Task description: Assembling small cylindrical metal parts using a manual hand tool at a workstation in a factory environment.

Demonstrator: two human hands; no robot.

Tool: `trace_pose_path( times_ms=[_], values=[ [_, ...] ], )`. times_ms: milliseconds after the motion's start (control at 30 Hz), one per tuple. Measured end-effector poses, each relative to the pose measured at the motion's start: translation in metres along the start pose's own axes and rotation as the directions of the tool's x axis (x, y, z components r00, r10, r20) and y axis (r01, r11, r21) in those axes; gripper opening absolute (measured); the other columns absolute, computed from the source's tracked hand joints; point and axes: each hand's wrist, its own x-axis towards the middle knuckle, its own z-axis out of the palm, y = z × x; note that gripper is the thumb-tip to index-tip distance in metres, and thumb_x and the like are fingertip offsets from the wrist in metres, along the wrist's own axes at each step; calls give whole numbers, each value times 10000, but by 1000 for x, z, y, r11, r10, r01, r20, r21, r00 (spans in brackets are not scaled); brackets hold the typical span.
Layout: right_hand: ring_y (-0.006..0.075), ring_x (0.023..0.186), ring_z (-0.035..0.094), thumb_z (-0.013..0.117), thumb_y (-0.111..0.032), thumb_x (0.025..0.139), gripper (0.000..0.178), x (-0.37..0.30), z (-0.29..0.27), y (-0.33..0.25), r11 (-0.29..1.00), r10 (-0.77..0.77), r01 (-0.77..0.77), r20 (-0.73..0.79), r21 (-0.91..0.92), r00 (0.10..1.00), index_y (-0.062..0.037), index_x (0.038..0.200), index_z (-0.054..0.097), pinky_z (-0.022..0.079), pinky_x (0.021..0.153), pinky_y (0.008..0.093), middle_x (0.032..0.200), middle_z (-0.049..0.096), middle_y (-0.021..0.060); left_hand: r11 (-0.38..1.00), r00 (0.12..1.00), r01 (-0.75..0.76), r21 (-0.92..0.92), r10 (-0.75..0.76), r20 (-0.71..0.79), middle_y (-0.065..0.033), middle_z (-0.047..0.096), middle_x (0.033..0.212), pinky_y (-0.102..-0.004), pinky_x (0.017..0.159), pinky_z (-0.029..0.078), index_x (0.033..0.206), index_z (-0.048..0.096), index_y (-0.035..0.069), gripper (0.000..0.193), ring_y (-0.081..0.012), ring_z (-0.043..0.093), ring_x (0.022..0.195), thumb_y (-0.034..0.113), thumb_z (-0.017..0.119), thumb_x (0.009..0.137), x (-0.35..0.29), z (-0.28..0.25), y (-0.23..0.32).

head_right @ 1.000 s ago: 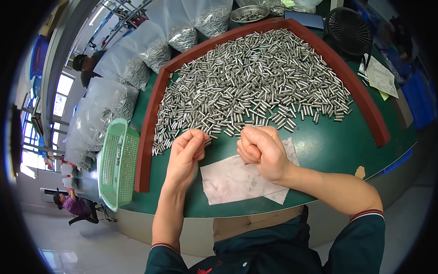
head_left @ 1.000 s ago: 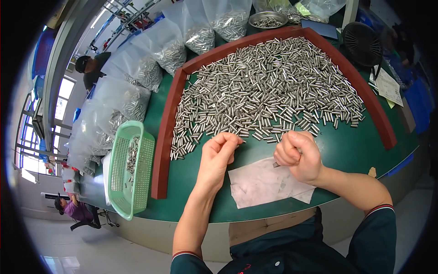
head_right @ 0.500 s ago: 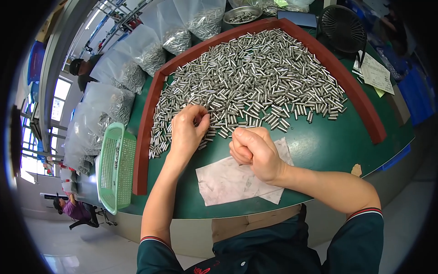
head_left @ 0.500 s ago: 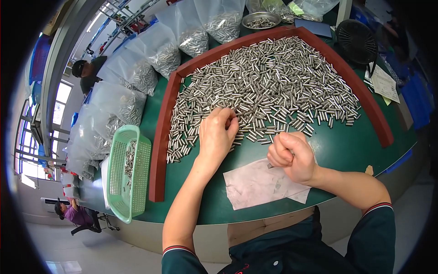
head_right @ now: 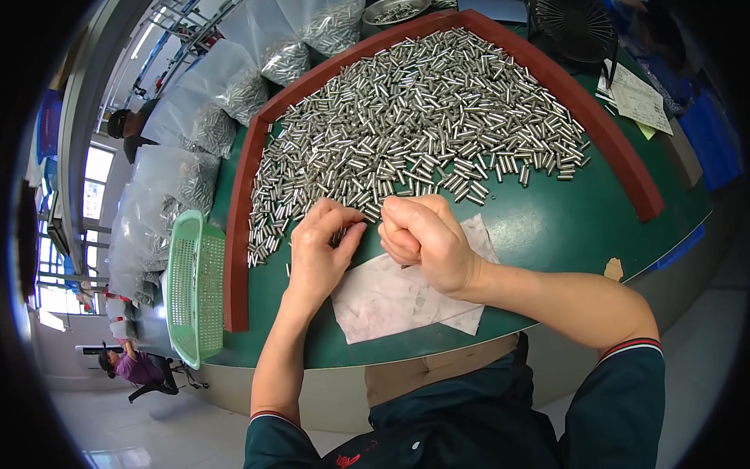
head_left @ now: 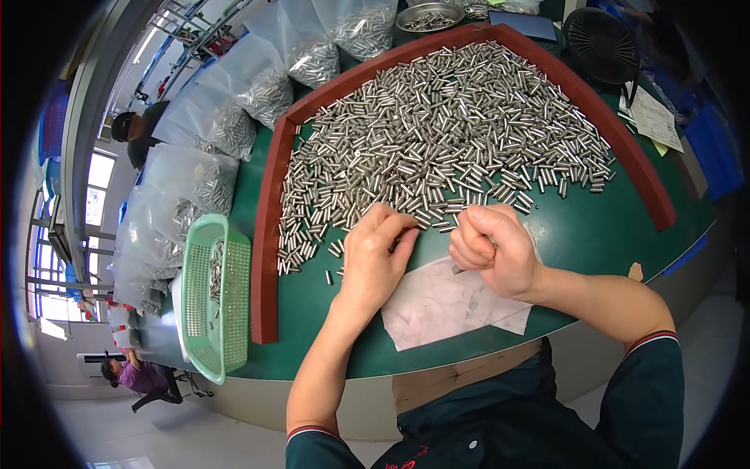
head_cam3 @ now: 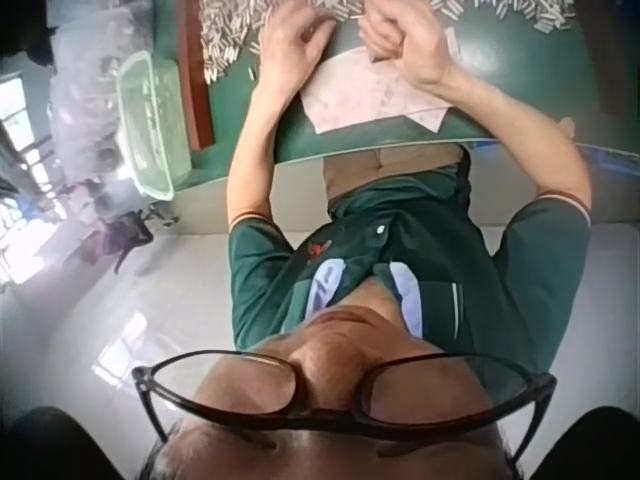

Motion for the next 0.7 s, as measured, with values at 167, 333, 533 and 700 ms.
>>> trace_pose_path(
  times_ms=[167, 333, 533, 700],
  values=[
    [85, 385, 196, 316, -210, 880, 412, 0, 0, 0, 1000, 8, -8, -2, 1, 1000, -103, 483, 278, 178, 402, 244, 416, 243, -23, 992, 990, -74, 99, 61, 129, -100, 482, 729, -352, 570, 417, 749, 564, 11, 70, -265, 508, 659, 12, 600, 690, 5, 3, -2],
    [82, 388, 199, 316, -209, 880, 412, 1, -1, 3, 1000, -7, 7, 12, 21, 1000, -103, 484, 282, 183, 405, 241, 418, 248, -23, 985, 979, -102, 136, 75, 189, -111, 476, 737, -356, 589, 417, 767, 541, 0, 76, -274, 508, 686, 15, 584, 706, 7, -1, -2],
    [74, 391, 197, 321, -207, 882, 409, -1, -3, 2, 998, -21, 21, -10, 65, 1000, -99, 488, 284, 182, 401, 235, 425, 261, -24, 976, 973, 77, -204, -28, 231, -90, 489, 756, -288, 522, 379, 799, 513, -5, 85, -200, 461, 579, -11, 565, 732, -11, -10, 24],
    [83, 380, 157, 303, -233, 877, 413, 2, -3, -7, 993, -64, 70, -66, 99, 996, -117, 481, 271, 170, 396, 246, 404, 235, -26, 677, 889, 456, -577, -309, 339, -2, 517, 753, -183, 538, 343, 857, 527, 0, 61, -44, 408, 598, 22, 542, 802, -28, -3, 13]
  ],
)
